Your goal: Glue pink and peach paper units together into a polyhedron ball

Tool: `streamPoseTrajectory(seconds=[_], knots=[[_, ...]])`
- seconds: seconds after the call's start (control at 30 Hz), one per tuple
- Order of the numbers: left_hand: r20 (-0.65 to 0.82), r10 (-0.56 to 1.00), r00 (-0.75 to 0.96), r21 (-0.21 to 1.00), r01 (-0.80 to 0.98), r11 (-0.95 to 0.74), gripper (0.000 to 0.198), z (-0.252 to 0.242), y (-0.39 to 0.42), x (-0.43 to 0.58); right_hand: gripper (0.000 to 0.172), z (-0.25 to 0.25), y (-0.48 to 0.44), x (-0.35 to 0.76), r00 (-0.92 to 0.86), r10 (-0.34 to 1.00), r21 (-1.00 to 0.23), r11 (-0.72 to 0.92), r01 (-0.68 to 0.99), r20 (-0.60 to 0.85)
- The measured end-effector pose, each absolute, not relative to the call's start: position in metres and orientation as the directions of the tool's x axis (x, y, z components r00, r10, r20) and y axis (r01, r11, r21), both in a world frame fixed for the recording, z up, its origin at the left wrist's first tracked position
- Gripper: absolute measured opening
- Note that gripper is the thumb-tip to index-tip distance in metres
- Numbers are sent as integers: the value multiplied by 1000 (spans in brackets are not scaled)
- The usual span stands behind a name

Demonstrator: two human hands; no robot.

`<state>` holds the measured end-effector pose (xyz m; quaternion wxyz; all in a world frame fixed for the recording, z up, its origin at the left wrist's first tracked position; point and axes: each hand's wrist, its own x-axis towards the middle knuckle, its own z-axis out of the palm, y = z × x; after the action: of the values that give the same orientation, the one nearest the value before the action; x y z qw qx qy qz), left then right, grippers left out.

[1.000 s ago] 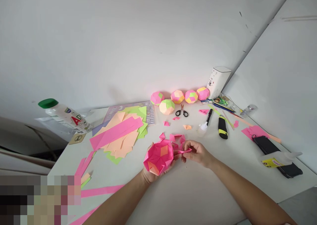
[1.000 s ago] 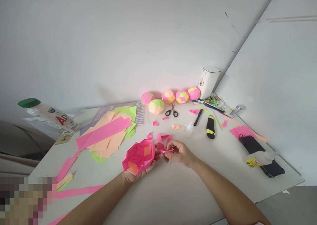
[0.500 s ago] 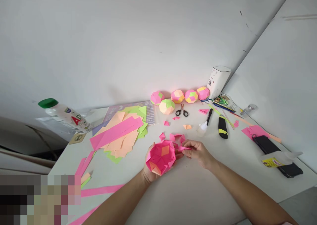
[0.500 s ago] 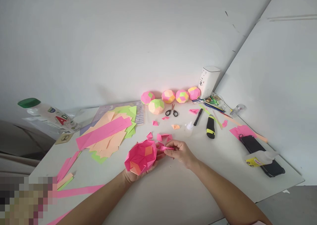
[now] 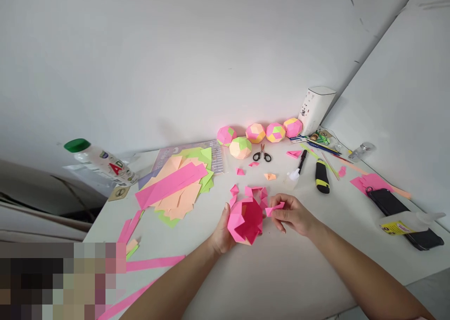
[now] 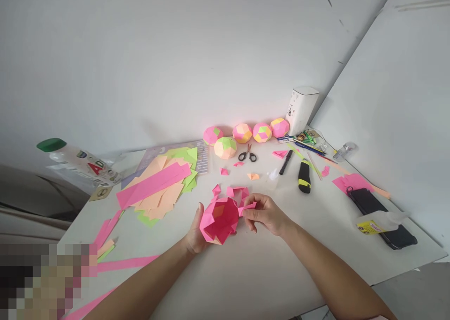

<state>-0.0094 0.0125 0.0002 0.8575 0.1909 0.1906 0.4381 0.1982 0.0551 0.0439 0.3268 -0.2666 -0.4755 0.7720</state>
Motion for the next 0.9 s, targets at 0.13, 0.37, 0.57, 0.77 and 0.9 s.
streamPoseTrajectory(seconds=[0.13, 0.37, 0.57, 0.77, 0.9], knots=[[-137, 825, 548, 571, -637, 517, 76, 0, 8, -9, 20, 45, 48, 195, -690, 713, -876, -405, -263, -122], [-45, 856, 515, 692, -602, 398, 76, -2, 6, -8, 13, 46, 45, 193, -711, 681, -828, -493, -269, -175], [1, 830, 558, 741, -558, 374, 81, -2, 5, -7, 13, 42, 44, 192, -739, 642, -805, -541, -244, -207], [10, 836, 549, 756, -551, 353, 76, -5, 4, -8, 15, 47, 41, 191, -762, 623, -803, -539, -254, -177], [-5, 851, 526, 753, -558, 350, 77, -6, 3, -9, 16, 49, 40, 191, -744, 642, -809, -529, -257, -183]])
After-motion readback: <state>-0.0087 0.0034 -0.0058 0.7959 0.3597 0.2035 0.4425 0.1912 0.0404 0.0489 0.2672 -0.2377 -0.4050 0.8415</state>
